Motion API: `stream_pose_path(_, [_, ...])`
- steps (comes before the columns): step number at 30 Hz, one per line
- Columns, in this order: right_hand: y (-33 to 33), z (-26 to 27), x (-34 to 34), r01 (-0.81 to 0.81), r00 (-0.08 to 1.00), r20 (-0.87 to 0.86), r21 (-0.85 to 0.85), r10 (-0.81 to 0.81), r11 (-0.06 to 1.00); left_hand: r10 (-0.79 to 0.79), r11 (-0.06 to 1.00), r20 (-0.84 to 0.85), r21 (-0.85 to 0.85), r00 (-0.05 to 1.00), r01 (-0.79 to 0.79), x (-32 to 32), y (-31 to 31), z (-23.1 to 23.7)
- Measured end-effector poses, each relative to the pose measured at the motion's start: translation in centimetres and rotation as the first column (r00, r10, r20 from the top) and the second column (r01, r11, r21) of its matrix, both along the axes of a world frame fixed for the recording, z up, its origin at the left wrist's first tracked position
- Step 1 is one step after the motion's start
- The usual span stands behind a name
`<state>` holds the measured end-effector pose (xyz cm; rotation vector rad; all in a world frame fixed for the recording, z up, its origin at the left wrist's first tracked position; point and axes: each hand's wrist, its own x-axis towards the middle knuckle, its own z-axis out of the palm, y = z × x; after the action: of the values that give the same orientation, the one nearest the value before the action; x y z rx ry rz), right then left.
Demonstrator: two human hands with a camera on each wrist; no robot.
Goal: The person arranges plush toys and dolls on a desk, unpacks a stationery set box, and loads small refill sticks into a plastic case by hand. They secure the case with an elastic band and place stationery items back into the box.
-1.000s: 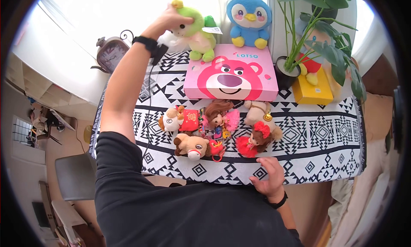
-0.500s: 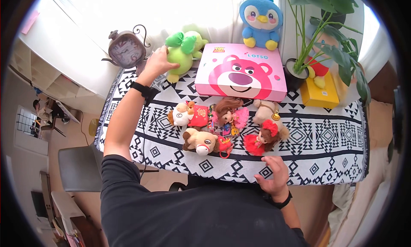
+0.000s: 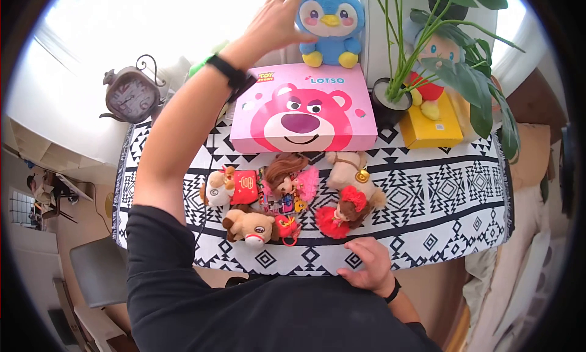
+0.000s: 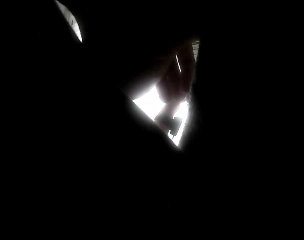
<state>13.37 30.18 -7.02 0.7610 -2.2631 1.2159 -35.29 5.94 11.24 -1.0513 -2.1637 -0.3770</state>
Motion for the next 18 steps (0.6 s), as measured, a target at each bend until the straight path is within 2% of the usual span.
stream_pose_path(2, [0.0, 0.0, -0.1, 0.001, 1.0, 0.012, -0.01, 0.0, 1.0, -0.032, 0.999, 0.094, 0.031, 0.995, 0.029, -5.3, 4.2, -0.4])
stream_pose_path(3, [0.0, 0.0, -0.1, -0.003, 1.0, 0.016, -0.02, 0.003, 1.0, -0.036, 0.999, 0.1, 0.029, 0.994, 0.033, -5.4, 5.4, -0.2])
stream_pose_path(5, [0.2, 0.1, -0.2, -0.004, 1.0, 0.019, -0.033, 0.005, 0.999, 0.127, 0.988, 0.213, -0.111, 0.969, -0.105, -5.5, 7.2, 1.4])
stream_pose_path(6, [0.2, 0.2, -0.2, -0.003, 1.0, 0.018, -0.035, 0.003, 0.999, 0.123, 0.988, 0.212, -0.115, 0.969, -0.1, -5.5, 7.6, 1.2])
stream_pose_path(8, [0.1, 0.3, 0.0, 0.003, 1.0, 0.013, -0.041, -0.003, 0.999, 0.355, 0.918, 0.176, -0.249, 0.918, -0.308, -5.0, 7.7, 1.2])
stream_pose_path(9, [0.1, 0.4, 0.0, 0.001, 1.0, 0.012, -0.037, -0.001, 0.999, 0.357, 0.917, 0.168, -0.25, 0.919, -0.311, -4.4, 7.0, 1.3])
stream_pose_path(11, [0.0, 0.6, -0.1, -0.026, 1.0, -0.007, -0.04, 0.026, 0.999, 0.339, 0.939, 0.436, -0.216, 0.834, -0.269, -0.9, 4.2, 2.7])
stream_pose_path(12, [0.0, 0.5, 0.0, -0.034, 0.999, -0.012, -0.027, 0.034, 0.999, 0.211, 0.976, 0.357, -0.119, 0.91, -0.18, -1.6, 2.1, 1.1])
stream_pose_path(14, [-0.1, 0.3, -0.1, -0.076, 0.997, -0.034, -0.022, 0.075, 0.997, 0.172, 0.985, 0.449, -0.053, 0.877, -0.167, 2.8, -1.1, 2.3])
stream_pose_path(18, [-0.2, -0.1, 0.3, -0.085, 0.993, -0.081, 0.006, 0.085, 0.996, 0.183, 0.972, 0.39, 0.069, 0.902, -0.226, 12.3, -9.4, 4.6])
